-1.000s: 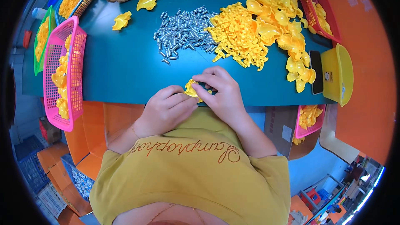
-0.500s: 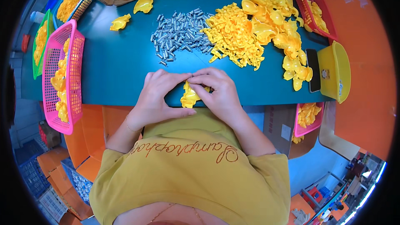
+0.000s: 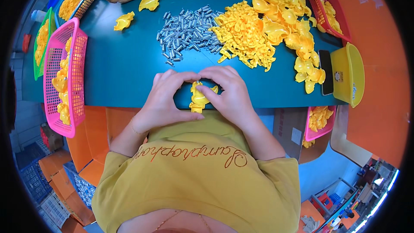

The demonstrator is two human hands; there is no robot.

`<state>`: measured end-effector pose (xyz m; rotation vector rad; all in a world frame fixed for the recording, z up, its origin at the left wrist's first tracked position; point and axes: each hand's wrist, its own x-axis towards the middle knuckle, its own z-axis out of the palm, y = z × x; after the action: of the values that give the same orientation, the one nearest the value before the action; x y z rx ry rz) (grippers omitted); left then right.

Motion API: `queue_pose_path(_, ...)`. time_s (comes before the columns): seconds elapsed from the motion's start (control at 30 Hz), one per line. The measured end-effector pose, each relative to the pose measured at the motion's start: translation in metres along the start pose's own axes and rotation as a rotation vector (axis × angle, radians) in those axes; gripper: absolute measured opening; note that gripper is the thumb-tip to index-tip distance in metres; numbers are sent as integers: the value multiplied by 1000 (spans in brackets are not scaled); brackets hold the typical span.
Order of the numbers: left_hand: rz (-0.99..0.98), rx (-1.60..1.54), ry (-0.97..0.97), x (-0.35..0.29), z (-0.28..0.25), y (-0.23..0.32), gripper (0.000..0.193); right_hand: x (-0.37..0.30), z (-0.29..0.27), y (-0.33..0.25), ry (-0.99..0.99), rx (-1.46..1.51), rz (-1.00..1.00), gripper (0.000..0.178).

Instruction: Assembling small yellow plastic toy ducks by connecting bodies and heads.

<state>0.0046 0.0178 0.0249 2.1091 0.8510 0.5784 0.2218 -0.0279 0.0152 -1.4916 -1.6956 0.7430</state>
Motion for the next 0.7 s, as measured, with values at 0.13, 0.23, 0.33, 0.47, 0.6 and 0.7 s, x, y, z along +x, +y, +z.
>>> queue_pose_path(0.13, 17, 71, -4, -3, 2, 0, 81, 2, -6, 5, 14, -50, -104, 26)
queue_pose_path(0.23, 30, 77, 25, -5, 5, 2, 79, 6, -25, 10, 56, 31, 37, 20)
queue_pose_path(0.33, 15, 71, 23, -5, 3, 4, 80, 21, -40, 15, 224, -246, 37, 14)
queue_pose_path(0.47, -3, 63, 13, -4, 2, 5, 81, 32, -37, 19, 177, -441, 14, 13)
queue_pose_path(0.6, -9, 56, 31, -5, 4, 4, 82, 33, -35, 18, 185, -460, 3, 13)
queue_pose_path(0.7, -9, 54, 61, -6, 5, 3, 81, 29, -34, 19, 191, -500, -70, 12)
